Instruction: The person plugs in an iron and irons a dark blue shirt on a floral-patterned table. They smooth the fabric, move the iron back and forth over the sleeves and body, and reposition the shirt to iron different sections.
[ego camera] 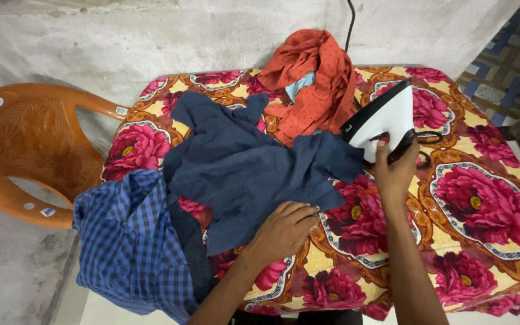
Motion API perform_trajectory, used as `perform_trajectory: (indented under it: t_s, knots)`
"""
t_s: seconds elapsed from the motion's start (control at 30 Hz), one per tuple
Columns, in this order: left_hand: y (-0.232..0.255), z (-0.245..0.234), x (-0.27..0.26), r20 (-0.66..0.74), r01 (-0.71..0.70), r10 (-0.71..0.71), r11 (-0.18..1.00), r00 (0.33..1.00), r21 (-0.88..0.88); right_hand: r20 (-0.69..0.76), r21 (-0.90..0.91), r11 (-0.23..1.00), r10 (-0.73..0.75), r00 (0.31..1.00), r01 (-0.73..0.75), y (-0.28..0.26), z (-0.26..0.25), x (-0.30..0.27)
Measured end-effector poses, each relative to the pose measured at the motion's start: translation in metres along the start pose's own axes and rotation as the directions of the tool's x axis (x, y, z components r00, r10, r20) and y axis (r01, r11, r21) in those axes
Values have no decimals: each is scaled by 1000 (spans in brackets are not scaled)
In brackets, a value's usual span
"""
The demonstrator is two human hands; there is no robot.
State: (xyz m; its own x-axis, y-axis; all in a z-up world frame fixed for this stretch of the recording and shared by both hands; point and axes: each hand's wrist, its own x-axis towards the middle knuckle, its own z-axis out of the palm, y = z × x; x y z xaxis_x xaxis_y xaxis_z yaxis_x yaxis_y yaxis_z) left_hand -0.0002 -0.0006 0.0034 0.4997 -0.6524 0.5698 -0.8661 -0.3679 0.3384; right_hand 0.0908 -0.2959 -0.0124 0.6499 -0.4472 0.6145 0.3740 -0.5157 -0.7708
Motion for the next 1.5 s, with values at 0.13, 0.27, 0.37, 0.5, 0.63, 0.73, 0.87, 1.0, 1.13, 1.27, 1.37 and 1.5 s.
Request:
perform_trajectory:
  t_s: [0.13, 0.27, 0.37, 0.5, 0.63, 0.73, 0.87, 1.0, 1.13, 1.27, 1.37, 1.5]
  knots:
    - [-1, -2, 1, 18, 7, -6, 1000, 1000, -3, -3, 64, 995, 70, 998, -70, -7, 1, 3]
    - [-2, 0, 2, 22, 8, -8, 1000, 1000, 18, -65, -102, 992, -81, 995, 74, -17, 0, 0]
    - [-1, 1, 0, 10, 11, -11, 1000, 1000, 5, -139, -100, 987, -136, 981, 123, -20, -5, -5]
    - [-2, 0, 0, 2, 6, -6, 1000, 1000, 11, -143, 140, 959, -226, 964, 245, -19, -21, -17]
    - [-3, 0, -1, -15, 20, -20, 1000, 1000, -24, 3, -119, 942, -315, 949, 313, -44, -53, -26]
    - [-3, 5, -4, -36, 26, -25, 1000, 999, 11, 285, -289, 839, -384, 878, 460, -74, -66, -22]
    - [0, -2, -15, 32, 78, -80, 995, 996, 70, 618, -407, 687, -278, 735, 602, -119, -63, -15]
    - [7, -30, -45, 22, 242, -246, 962, 969, 127, 764, -350, 520, -323, 558, 780, -143, -55, -7]
    - [5, -60, -69, -123, 366, -347, 907, 930, 208, 858, -316, 499, -212, 467, 807, -145, -42, 2]
    - [1, -80, -82, -317, 523, -432, 795, 844, 308, 885, -248, 479, -241, 398, 842, -148, -33, 4]
    - [-3, -80, -85, -454, 652, -501, 704, 737, 281, 872, -231, 461, -293, 393, 857, -150, -27, 1]
    - [-4, -77, -90, -535, 760, -573, 607, 622, 233, 859, -161, 504, -352, 372, 849, -156, -21, -2]
